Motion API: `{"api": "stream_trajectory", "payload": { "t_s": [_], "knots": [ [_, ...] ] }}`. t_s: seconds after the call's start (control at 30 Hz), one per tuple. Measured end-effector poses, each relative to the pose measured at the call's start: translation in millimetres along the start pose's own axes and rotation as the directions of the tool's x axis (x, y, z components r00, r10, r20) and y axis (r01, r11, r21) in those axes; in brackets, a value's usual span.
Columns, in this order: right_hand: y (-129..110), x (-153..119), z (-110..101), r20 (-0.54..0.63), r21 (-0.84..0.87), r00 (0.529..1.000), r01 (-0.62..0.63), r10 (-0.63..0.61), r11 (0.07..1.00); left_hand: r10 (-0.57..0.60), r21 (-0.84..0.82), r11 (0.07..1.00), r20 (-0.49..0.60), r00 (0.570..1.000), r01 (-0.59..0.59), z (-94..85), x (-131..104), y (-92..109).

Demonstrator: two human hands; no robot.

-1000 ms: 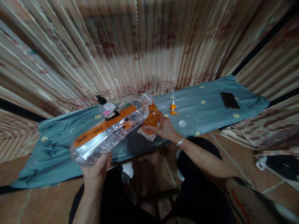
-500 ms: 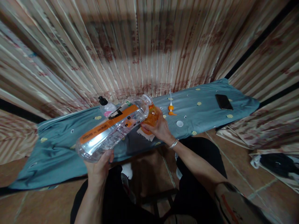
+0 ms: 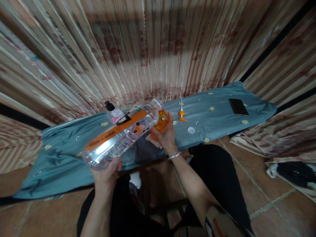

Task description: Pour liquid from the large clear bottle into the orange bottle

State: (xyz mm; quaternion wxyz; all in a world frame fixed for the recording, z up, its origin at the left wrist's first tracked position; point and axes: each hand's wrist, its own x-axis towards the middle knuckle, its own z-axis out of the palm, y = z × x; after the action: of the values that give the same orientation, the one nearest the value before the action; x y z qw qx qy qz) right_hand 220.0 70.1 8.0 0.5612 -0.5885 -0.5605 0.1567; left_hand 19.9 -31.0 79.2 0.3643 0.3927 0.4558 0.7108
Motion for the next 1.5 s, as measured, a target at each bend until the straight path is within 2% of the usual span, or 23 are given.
{"api": "stream_trajectory", "payload": {
  "t_s": [0.37,0.6,1.0,1.23,1.5],
  "knots": [
    [3.4,2.2,-3.3,0.026,-0.044,1.000,0.011,-0.010,0.999,-0.015,0.003,1.000,-0.031,0.999,0.015,4.2,0.4,4.0],
    [-0.9,4.5,-9.5,0.104,-0.033,0.994,-0.029,0.033,0.999,-0.037,0.005,0.999,-0.049,0.998,0.038,4.4,-1.3,5.2],
    [-0.5,5.1,-14.0,0.142,0.030,0.990,-0.013,0.008,0.999,-0.016,-0.003,1.000,-0.021,1.000,0.016,4.6,0.3,4.6],
    [3.1,6.5,-18.0,0.157,0.096,0.987,0.006,-0.021,0.995,-0.051,-0.048,0.998,-0.031,0.998,0.050,6.6,0.6,2.4],
    [4.6,13.6,-29.9,0.215,0.125,0.976,-0.045,0.017,0.991,-0.091,-0.087,0.992,-0.024,0.996,0.089,2.7,-1.4,0.4]
  ]
}}
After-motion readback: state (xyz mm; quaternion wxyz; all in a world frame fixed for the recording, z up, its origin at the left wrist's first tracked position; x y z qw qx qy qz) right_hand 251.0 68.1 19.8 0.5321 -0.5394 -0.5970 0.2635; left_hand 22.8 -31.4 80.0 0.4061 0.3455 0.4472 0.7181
